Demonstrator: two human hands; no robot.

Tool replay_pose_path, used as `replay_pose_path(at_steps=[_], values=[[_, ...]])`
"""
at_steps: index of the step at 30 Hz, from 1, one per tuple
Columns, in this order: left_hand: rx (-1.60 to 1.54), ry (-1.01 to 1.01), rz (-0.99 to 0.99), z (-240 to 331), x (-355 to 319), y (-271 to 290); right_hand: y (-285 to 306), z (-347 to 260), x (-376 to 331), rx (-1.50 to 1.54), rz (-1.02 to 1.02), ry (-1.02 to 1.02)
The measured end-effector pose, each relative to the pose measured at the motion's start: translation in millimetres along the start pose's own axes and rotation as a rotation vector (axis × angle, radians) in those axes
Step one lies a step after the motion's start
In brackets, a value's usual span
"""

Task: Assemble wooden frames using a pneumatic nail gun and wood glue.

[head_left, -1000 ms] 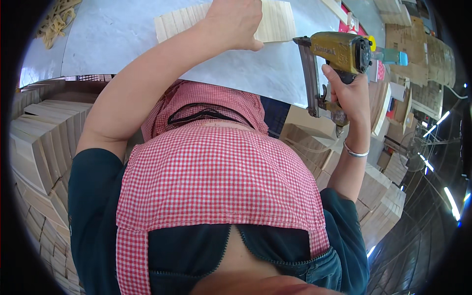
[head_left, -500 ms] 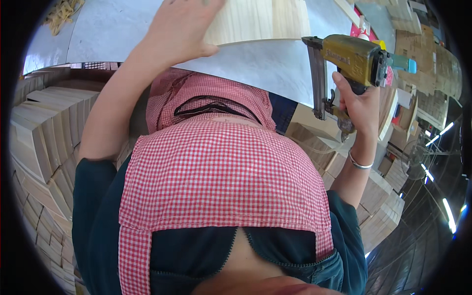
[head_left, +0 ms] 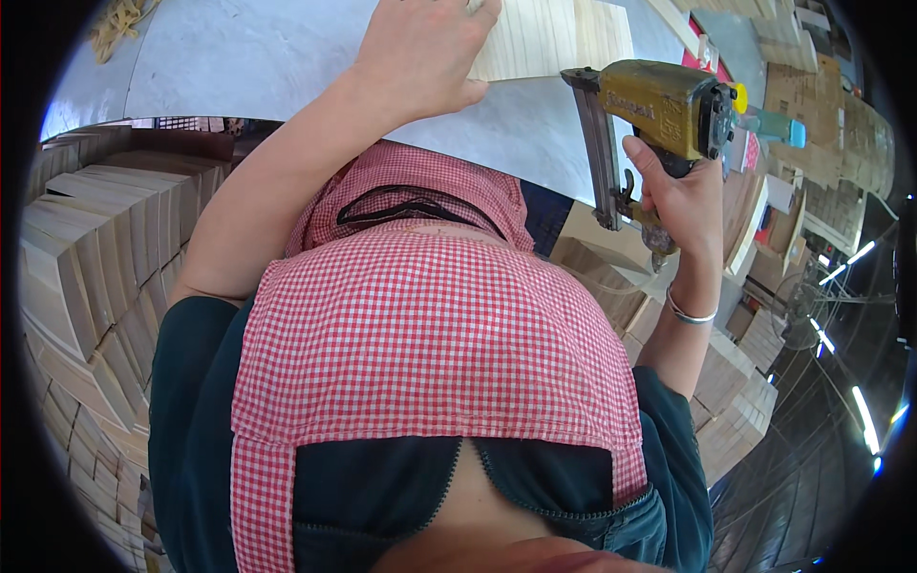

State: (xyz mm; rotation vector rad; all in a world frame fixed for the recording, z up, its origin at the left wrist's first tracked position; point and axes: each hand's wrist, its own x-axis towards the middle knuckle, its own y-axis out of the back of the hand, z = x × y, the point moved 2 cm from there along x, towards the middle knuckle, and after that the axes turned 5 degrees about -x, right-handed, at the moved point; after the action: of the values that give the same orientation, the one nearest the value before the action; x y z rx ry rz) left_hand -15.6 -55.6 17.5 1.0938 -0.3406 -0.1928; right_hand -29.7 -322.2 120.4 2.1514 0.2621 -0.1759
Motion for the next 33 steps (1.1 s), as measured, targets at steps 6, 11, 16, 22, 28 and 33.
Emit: replay_pose_path(at_steps=[6, 11, 16, 22, 28, 33], values=[[0.007, -0.006, 0.072, 1.8, 0.9, -3.5, -2.8, -0.7, -5.4, 0.057, -0.025, -0.142], [-0.022, 0.011, -0.011, -0.5, -3.7, 4.1, -7.5, -3.0, -5.3, 0.035, -0.012, -0.208], [-0.355, 0.280, -0.328, -22.8, -31.7, 27.8, -6.9, -18.6, -16.9, 0.055, 0.130, -0.201], [-0.503, 0.238, 0.072, -63.2, -87.5, -16.8, -30.4, -43.9, -29.7, 0.101, 0.017, -0.040], [-0.475, 0.321, -0.021, -59.7, -81.8, -22.0, -63.7, -67.1, -38.7, 0.058, -0.104, 0.095], [-0.426, 0.141, 0.170, -58.9, -84.4, -23.8, -67.2, -77.1, -40.4, -0.007, -0.167, -0.052]])
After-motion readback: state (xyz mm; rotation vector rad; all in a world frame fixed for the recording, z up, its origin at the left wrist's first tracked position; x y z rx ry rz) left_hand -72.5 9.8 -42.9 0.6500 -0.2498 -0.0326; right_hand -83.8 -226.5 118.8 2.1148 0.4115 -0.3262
